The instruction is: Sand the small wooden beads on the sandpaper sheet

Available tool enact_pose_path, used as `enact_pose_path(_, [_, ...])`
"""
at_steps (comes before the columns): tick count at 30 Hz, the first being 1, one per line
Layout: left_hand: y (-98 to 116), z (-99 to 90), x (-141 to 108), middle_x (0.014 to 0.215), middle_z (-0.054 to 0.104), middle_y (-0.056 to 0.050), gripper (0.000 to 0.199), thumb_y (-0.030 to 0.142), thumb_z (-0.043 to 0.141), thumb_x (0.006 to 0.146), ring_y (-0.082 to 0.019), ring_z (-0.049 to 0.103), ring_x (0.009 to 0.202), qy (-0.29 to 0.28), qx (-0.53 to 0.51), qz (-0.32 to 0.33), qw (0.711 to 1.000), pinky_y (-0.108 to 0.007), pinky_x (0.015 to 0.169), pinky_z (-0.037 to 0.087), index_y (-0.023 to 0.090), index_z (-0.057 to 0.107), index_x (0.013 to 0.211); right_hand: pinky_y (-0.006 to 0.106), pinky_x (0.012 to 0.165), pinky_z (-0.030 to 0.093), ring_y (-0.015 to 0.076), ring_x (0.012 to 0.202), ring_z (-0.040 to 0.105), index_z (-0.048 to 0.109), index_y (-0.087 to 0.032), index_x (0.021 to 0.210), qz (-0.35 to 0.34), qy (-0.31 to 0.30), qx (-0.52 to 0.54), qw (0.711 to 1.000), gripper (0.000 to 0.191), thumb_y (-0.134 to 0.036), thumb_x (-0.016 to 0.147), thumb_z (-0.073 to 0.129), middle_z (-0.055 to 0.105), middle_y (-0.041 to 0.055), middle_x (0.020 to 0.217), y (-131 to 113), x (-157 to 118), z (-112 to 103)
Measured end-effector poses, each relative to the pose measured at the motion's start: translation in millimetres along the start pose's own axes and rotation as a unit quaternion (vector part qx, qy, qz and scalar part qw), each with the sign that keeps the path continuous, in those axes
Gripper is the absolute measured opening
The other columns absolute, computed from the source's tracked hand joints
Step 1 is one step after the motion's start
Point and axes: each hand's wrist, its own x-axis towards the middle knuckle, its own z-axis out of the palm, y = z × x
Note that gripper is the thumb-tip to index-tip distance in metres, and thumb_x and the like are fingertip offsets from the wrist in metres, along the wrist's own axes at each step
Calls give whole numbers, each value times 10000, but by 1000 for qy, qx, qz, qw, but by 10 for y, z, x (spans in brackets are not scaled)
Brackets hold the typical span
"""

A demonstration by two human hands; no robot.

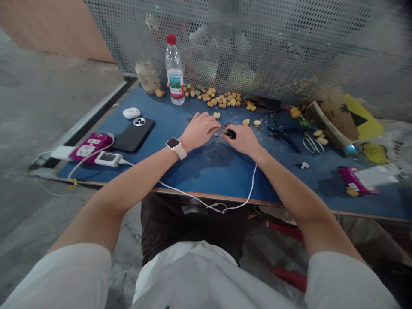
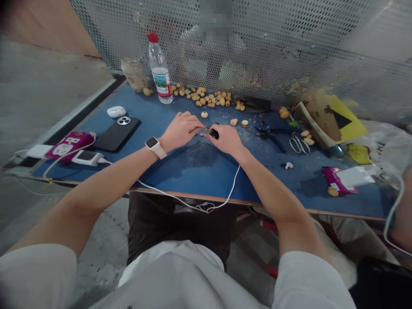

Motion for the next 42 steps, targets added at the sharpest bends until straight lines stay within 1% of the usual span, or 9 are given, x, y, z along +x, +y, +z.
enact_pose_path(9, [-89,-478,-76,1636,741,-232,664,372,781,1122,-475,726,1486,-97,123,-156,975,-601,1234,601,203,662,1753,452,858,509,377,992,793,801,-234,1063,25,-8,13,1000,405,-594,1161,643,879,167,1061,-22,19,17])
enact_pose_path(13, [-295,-924,-483,1611,748,-267,668,539,733,1150,-533,734,1505,-211,201,-312,904,-624,1230,612,167,655,1699,462,828,516,384,978,797,832,-227,1078,23,-7,15,1000,510,-675,1172,609,889,183,1061,-45,28,23])
enact_pose_path(18, [-641,-1296,-1157,1651,681,-407,940,741,688,1105,-651,696,1515,-216,237,-468,824,-708,1207,592,48,555,1727,467,852,535,389,1021,821,853,-230,1116,20,-5,26,999,498,-684,1164,652,908,176,1096,-84,26,55])
enact_pose_path(20, [-830,-1315,-1347,1549,745,-367,926,699,704,1073,-610,722,1480,-191,216,-456,842,-646,1199,589,49,552,1715,462,855,541,386,1024,825,853,-236,1107,16,-2,30,999,492,-687,1164,664,910,169,1085,-91,23,67])
enact_pose_path(25, [-1226,-1162,-1498,995,773,-94,830,571,1076,671,-598,664,1493,43,18,-410,911,-613,1279,449,201,742,1334,469,860,551,382,975,827,830,-243,1045,9,7,48,999,524,-723,1163,656,901,163,1033,-86,21,77])
enact_pose_path(28, [-1279,-1104,-1326,822,709,-17,628,460,1074,659,-465,740,1345,123,-184,-389,894,-549,1235,505,250,762,1162,461,834,542,373,958,820,816,-251,1024,7,10,56,998,548,-750,1162,636,897,156,1023,-73,26,70])
enact_pose_path(31, [-1213,-1108,-1000,857,777,-64,488,603,847,829,-428,833,1114,93,-373,-385,839,-598,1018,659,275,763,1181,446,804,518,367,959,811,807,-257,1014,10,11,53,998,529,-737,1158,639,893,152,1018,-59,30,62])
enact_pose_path(34, [-1133,-1089,-690,1023,842,-142,579,740,617,888,-490,820,1230,42,-519,-342,782,-718,1065,671,271,772,1189,437,779,494,356,927,798,806,-254,1012,16,10,50,999,554,-754,1159,621,886,152,998,-52,31,56])
enact_pose_path(42, [-968,-670,-607,1117,867,-126,513,504,623,888,-422,842,1265,38,-564,-275,778,-688,1119,717,248,716,1323,452,820,509,362,932,802,813,-240,1025,18,11,55,998,534,-727,1161,643,886,159,1012,-51,19,69])
